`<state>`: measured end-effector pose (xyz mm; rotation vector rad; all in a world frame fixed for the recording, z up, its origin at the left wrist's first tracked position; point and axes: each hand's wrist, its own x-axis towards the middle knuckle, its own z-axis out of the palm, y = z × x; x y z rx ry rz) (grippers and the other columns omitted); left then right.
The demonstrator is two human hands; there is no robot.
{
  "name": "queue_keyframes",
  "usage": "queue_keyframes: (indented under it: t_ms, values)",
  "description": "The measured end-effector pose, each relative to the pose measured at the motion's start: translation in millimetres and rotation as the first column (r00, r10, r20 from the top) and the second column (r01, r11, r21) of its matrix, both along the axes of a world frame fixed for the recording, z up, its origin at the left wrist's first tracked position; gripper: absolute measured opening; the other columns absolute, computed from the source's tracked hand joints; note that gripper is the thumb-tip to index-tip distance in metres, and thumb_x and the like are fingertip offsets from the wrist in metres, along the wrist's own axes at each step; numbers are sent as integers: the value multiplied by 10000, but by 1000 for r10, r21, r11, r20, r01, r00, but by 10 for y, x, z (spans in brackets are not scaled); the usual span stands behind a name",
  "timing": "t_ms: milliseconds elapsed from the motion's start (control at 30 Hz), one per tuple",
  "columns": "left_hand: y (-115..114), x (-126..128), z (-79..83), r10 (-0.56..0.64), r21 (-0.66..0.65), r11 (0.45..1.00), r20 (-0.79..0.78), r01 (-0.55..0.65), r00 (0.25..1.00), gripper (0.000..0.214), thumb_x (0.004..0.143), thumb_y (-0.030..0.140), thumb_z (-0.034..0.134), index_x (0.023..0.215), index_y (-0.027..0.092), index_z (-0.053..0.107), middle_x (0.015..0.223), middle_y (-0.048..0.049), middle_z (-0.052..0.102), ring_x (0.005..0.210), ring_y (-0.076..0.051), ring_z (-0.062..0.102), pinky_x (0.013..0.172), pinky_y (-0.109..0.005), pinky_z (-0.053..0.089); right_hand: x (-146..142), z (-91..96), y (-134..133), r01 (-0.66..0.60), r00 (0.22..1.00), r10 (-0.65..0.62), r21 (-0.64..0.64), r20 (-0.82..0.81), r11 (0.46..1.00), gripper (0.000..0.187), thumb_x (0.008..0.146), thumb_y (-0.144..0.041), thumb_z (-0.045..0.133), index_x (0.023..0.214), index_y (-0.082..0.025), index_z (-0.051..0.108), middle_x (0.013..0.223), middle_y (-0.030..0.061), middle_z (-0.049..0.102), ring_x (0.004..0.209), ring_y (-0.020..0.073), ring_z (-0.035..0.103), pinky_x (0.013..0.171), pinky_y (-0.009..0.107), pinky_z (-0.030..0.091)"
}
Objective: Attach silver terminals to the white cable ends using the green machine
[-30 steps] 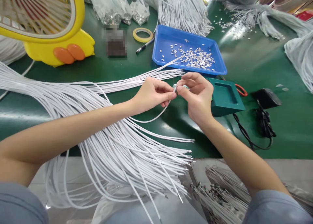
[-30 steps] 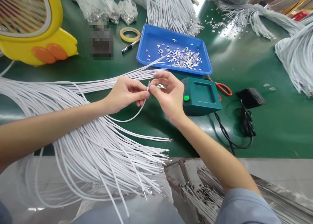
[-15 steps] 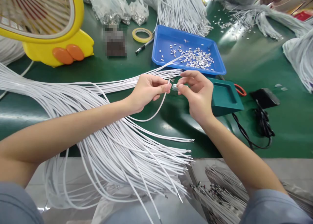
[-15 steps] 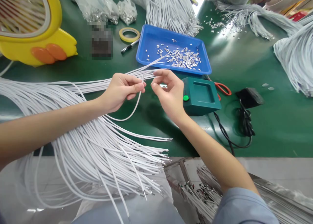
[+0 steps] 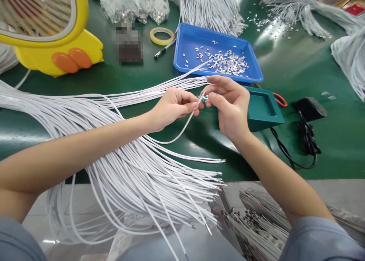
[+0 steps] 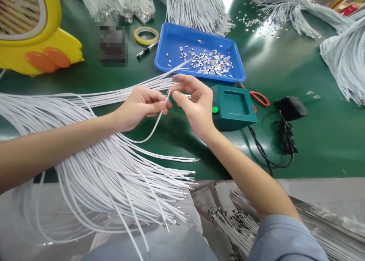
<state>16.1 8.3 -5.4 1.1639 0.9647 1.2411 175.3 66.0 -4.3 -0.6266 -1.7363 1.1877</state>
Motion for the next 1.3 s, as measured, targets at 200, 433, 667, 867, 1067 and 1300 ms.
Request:
queue_keyframes:
  t_ms: [200, 433, 667, 867, 1067, 1300]
  values:
    - [-7, 13, 5, 0, 25, 1000, -20, 0, 1000, 192, 729, 252, 781, 721, 83, 690, 615, -37, 651, 450, -48, 478, 418, -176, 331, -21, 17, -35, -27, 999, 25, -31, -46, 999, 410, 757, -449, 757, 1081, -278, 573, 754, -19, 617, 662, 146, 591, 615, 315, 549]
    - [-15, 41, 18, -15, 71, 997, -55, 19, 998, 155, 746, 192, 763, 693, 83, 665, 642, -37, 669, 481, -72, 573, 467, -185, 453, -18, 2, -65, -119, 993, 112, -244, -43, 963, 429, 743, -455, 759, 1081, -301, 547, 747, -35, 584, 610, 131, 542, 562, 302, 500]
    - [-15, 39, 17, -27, 74, 997, -26, 29, 999, 156, 752, 202, 762, 698, 85, 675, 652, -38, 676, 484, -64, 577, 474, -175, 465, 2, 4, -74, -138, 989, 146, -294, 5, 946, 339, 817, -431, 633, 1118, -301, 545, 814, -5, 591, 645, 139, 547, 576, 313, 492]
    - [-14, 30, 17, -53, 53, 997, 7, 53, 999, 145, 763, 214, 757, 728, 86, 699, 650, -45, 682, 483, -60, 566, 430, -155, 384, -3, 20, -103, -15, 1000, 14, -131, -3, 991, 258, 864, -435, 569, 1074, -291, 534, 804, 4, 574, 638, 137, 552, 569, 307, 494]
    - [-13, 25, 21, -37, 16, 999, 27, 37, 999, 254, 726, 329, 800, 726, 95, 702, 651, -38, 674, 489, -60, 549, 451, -168, 410, -35, 47, -128, -6, 1000, 4, -93, -18, 996, 310, 841, -461, 632, 1077, -291, 523, 842, -2, 611, 648, 132, 581, 575, 307, 521]
    - [-17, 26, 25, -9, 17, 1000, -18, 10, 1000, 300, 665, 346, 842, 680, 100, 671, 634, -29, 657, 482, -59, 542, 440, -162, 392, -33, 10, -108, 2, 1000, -2, -24, -21, 1000, 356, 797, -444, 721, 1046, -286, 522, 760, -29, 600, 665, 140, 593, 599, 319, 549]
